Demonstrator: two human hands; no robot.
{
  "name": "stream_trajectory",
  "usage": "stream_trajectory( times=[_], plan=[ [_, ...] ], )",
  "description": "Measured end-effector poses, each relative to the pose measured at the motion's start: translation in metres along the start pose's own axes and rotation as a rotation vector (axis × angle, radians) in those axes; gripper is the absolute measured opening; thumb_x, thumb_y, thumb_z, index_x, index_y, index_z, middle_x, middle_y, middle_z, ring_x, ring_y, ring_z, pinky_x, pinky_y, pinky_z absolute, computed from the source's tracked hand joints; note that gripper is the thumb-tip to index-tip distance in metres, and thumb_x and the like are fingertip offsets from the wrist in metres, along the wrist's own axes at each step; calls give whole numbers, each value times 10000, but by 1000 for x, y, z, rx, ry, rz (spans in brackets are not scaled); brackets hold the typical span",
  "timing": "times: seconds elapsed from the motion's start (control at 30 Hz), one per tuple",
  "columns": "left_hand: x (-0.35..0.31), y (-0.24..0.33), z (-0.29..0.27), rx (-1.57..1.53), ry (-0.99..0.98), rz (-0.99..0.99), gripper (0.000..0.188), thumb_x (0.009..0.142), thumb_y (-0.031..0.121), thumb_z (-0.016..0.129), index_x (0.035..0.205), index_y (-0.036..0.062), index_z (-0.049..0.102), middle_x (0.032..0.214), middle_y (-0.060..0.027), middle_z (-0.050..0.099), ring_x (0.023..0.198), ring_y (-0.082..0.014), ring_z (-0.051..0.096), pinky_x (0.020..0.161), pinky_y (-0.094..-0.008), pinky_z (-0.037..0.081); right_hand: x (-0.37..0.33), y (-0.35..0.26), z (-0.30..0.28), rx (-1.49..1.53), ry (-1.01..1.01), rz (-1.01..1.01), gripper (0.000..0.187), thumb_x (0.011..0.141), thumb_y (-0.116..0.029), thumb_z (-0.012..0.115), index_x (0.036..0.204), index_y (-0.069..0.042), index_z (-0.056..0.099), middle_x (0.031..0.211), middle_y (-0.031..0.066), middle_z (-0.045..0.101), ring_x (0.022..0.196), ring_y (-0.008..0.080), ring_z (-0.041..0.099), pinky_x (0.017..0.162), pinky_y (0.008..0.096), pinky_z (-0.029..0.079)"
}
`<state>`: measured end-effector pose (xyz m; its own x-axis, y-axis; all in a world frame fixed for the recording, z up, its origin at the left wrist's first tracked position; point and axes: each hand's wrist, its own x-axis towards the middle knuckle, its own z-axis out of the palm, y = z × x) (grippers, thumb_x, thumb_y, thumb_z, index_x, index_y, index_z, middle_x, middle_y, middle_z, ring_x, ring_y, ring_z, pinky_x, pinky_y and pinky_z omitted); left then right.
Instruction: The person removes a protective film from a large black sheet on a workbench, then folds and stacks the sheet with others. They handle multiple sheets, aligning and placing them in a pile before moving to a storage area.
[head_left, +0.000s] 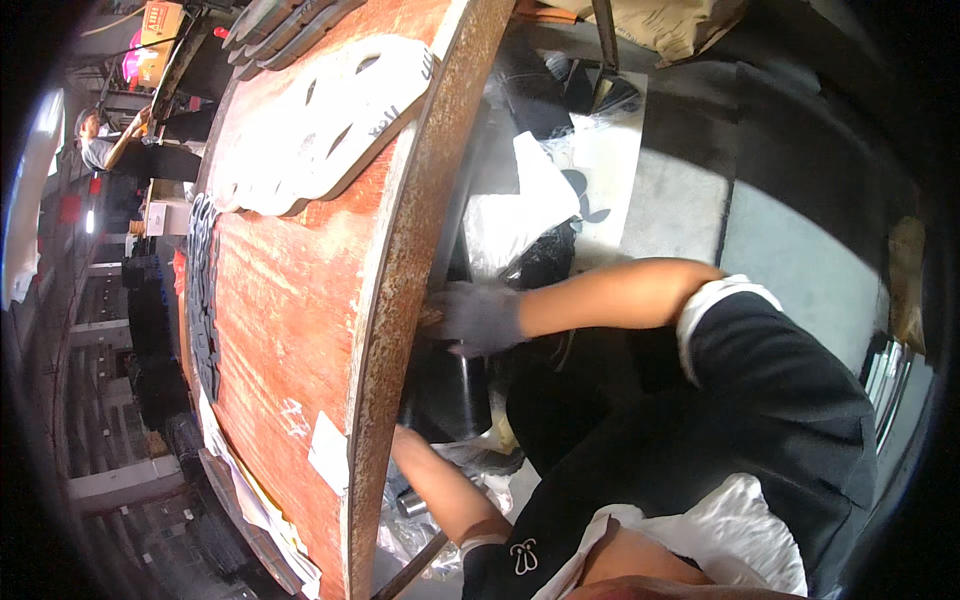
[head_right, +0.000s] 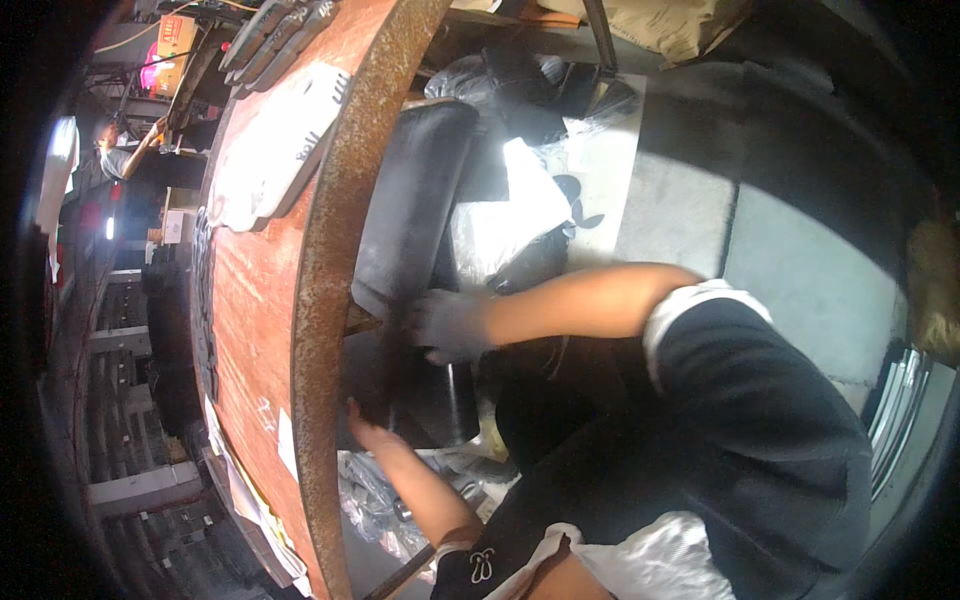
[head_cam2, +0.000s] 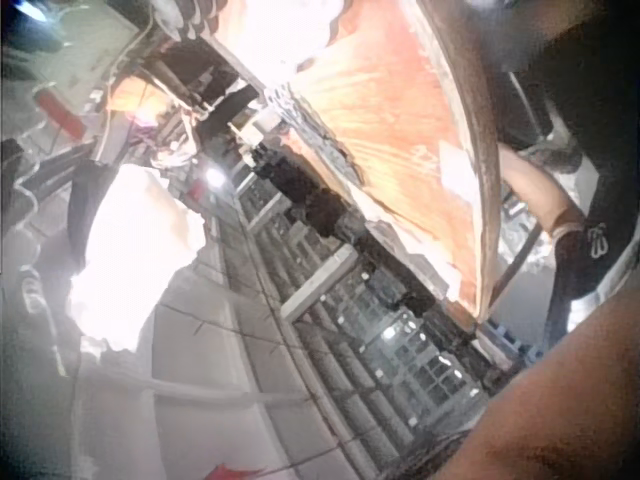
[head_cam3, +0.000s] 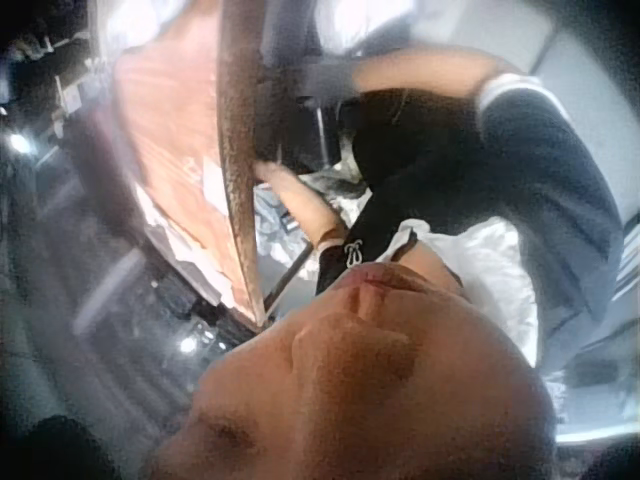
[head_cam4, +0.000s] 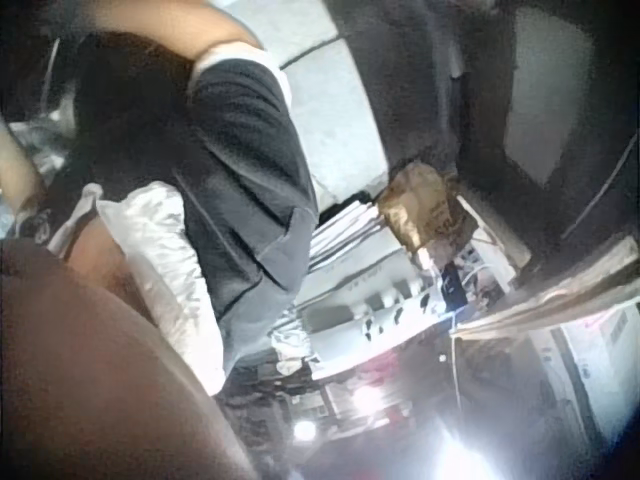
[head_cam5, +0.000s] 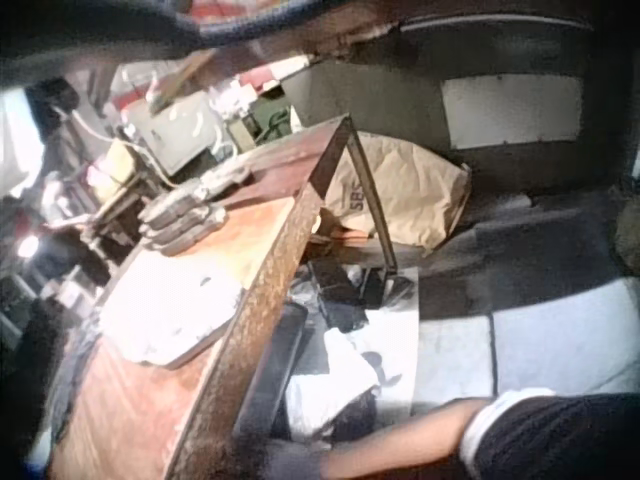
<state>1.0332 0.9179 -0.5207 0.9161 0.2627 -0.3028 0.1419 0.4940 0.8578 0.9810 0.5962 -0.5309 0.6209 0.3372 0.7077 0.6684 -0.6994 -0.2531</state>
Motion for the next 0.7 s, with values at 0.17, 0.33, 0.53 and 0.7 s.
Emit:
stream_trajectory(
  times=[0.17,0.33,0.53,0.7],
  plan=[
    [-31,-6,-36,166,223,85,278,783,137,647,1047,87,573,955,-87,619,847,-243,596,635,-389,477,-123,-4,-184,175,-644,402,446,762,-330,601,1104,-47,563,1135,153,525,1107,317,462,934,384,392],
    [-54,-16,-41,528,380,-78,360,776,117,655,1111,130,527,949,-72,598,822,-248,579,622,-388,466,-162,-27,-233,124,-454,828,412,709,-271,631,1043,-36,576,1080,175,548,1020,342,511,878,405,419],
    [-121,-8,-11,1376,135,795,572,759,58,637,1226,-89,343,1213,-228,419,1052,-368,448,942,-437,342,-167,-22,-211,72,-483,298,248,670,-242,621,835,-61,576,993,142,569,860,302,552,738,404,439],
    [-233,-94,-3,1643,-687,353,738,713,510,611,1268,65,412,1321,-236,354,1210,-417,344,982,-535,295,-144,-21,-211,282,-618,74,249,639,-255,671,810,-94,587,870,85,583,744,268,560,601,405,447]
  ],
)
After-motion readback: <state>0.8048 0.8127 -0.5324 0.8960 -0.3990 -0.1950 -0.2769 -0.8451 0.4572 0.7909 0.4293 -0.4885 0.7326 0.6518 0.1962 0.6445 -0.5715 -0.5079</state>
